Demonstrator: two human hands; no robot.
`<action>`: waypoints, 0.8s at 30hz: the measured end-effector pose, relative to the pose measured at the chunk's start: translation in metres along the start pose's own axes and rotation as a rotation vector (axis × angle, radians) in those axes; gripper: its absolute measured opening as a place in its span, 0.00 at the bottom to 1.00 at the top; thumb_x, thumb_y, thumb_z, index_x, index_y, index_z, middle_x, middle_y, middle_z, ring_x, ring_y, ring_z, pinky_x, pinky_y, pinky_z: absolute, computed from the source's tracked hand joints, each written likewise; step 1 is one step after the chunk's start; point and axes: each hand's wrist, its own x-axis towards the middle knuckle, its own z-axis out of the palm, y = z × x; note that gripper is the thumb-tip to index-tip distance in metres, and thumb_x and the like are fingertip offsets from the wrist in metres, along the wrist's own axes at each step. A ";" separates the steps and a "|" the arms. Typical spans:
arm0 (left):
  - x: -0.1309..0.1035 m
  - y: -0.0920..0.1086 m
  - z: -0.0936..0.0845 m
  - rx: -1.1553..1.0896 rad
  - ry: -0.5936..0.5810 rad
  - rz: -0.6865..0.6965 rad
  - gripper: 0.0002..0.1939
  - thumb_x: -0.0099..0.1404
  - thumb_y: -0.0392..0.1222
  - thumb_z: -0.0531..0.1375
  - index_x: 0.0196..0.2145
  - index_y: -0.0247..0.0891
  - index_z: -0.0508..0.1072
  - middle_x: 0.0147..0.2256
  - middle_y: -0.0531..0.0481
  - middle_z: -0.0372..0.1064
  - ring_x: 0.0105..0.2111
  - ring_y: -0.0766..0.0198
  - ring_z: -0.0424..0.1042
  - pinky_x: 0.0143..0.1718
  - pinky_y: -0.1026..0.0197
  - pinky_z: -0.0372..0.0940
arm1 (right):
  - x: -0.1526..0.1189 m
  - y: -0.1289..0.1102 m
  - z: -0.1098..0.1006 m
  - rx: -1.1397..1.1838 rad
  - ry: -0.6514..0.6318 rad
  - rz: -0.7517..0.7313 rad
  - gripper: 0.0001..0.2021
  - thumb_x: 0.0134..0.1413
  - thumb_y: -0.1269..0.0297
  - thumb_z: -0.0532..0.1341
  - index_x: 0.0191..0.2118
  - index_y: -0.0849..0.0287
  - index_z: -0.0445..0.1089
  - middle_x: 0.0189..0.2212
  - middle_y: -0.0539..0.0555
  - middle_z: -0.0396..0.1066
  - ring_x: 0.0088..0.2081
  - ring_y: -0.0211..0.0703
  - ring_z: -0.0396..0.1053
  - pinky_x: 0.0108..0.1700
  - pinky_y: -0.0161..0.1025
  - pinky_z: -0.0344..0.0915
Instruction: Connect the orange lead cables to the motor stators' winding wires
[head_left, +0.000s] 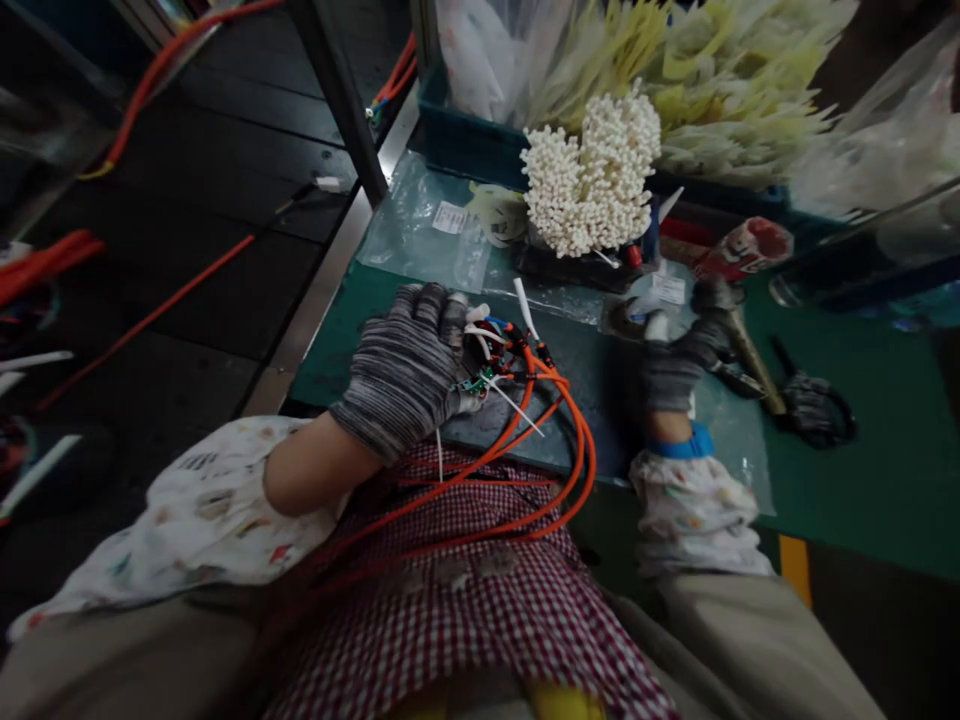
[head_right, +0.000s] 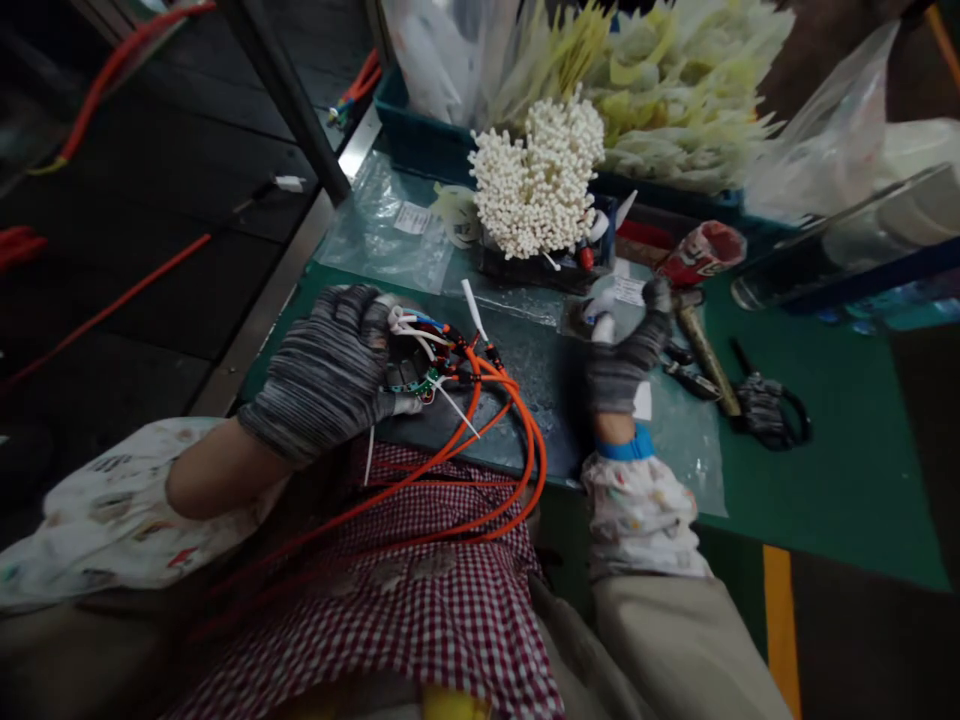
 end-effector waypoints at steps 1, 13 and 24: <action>-0.001 0.003 -0.005 0.050 -0.046 -0.006 0.54 0.63 0.66 0.77 0.73 0.28 0.67 0.71 0.19 0.66 0.70 0.16 0.68 0.68 0.23 0.68 | -0.009 -0.014 -0.009 -0.006 0.028 -0.030 0.32 0.72 0.57 0.56 0.75 0.66 0.62 0.72 0.76 0.68 0.74 0.68 0.68 0.77 0.70 0.59; -0.013 -0.005 0.010 0.120 0.087 0.040 0.34 0.78 0.56 0.63 0.73 0.35 0.68 0.66 0.29 0.74 0.64 0.32 0.76 0.62 0.35 0.74 | -0.093 -0.129 -0.002 -0.092 -0.686 -0.480 0.18 0.78 0.60 0.57 0.45 0.56 0.85 0.31 0.57 0.85 0.32 0.48 0.79 0.36 0.41 0.69; -0.041 -0.018 0.026 -0.082 0.278 0.068 0.44 0.68 0.72 0.70 0.68 0.38 0.71 0.67 0.33 0.74 0.67 0.34 0.72 0.72 0.32 0.68 | -0.127 -0.120 0.013 0.016 -0.568 -0.385 0.19 0.71 0.57 0.57 0.46 0.54 0.87 0.28 0.57 0.82 0.29 0.52 0.78 0.36 0.46 0.73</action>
